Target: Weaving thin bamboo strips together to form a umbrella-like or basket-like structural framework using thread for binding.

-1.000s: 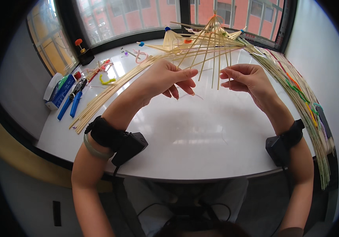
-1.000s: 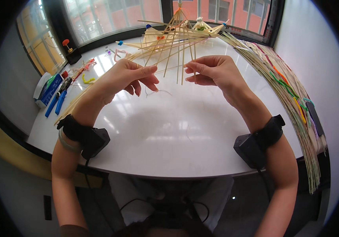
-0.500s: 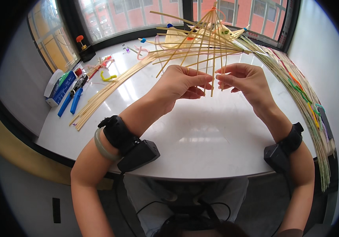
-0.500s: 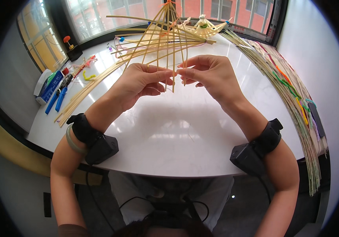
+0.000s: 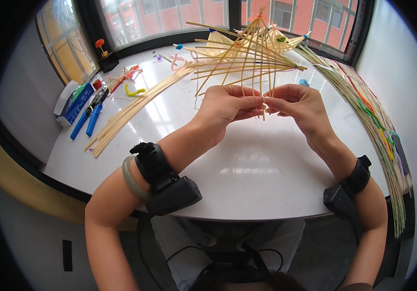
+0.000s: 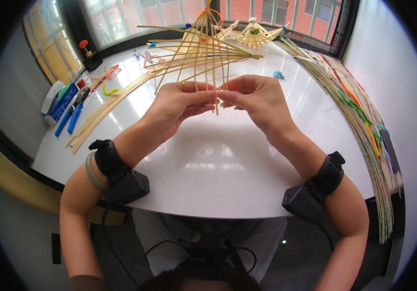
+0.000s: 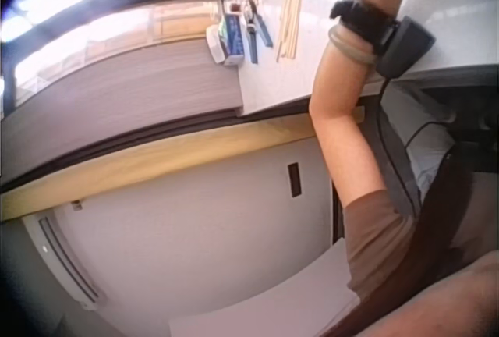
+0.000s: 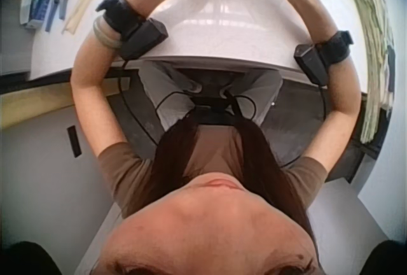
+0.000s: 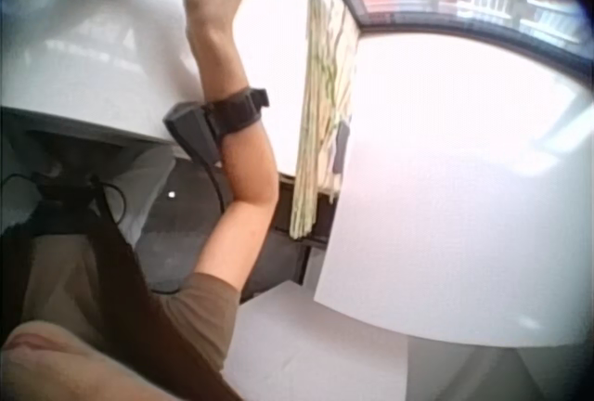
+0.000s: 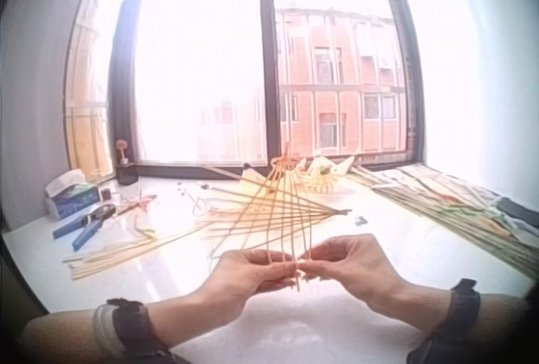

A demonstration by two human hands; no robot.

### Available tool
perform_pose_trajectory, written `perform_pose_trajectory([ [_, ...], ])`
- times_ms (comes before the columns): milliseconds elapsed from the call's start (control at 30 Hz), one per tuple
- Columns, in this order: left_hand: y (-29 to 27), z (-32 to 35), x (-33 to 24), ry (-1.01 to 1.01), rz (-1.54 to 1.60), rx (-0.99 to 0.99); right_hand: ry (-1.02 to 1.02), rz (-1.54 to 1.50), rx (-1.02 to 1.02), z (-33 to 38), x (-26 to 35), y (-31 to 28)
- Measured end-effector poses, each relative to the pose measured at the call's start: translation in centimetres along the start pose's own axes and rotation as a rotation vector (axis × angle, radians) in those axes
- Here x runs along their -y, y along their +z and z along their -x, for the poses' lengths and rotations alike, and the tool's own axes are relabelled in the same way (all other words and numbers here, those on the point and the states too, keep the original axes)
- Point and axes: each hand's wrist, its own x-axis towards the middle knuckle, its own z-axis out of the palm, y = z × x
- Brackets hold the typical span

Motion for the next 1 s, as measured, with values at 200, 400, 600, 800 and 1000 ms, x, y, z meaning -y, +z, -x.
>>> perform_pose_trajectory([
  [200, -0.23, -0.05, 0.19, 0.025, -0.015, 0.011, 0.057, -0.019, 0.017, -0.19, -0.18, 0.17],
  [400, -0.46, -0.45, 0.48, 0.063, -0.013, 0.013, 0.06, -0.014, 0.08, -0.45, -0.19, 0.09],
  [600, -0.08, -0.01, 0.3, 0.033, -0.097, -0.061, 0.095, 0.054, 0.041, -0.41, 0.18, 0.4],
  [800, -0.03, 0.16, 0.39, -0.021, -0.018, -0.01, 0.035, 0.046, 0.072, -0.41, -0.06, 0.32],
  [1000, 0.06, 0.17, 0.46, -0.008, -0.031, -0.027, 0.041, 0.045, 0.094, -0.37, 0.15, 0.22],
])
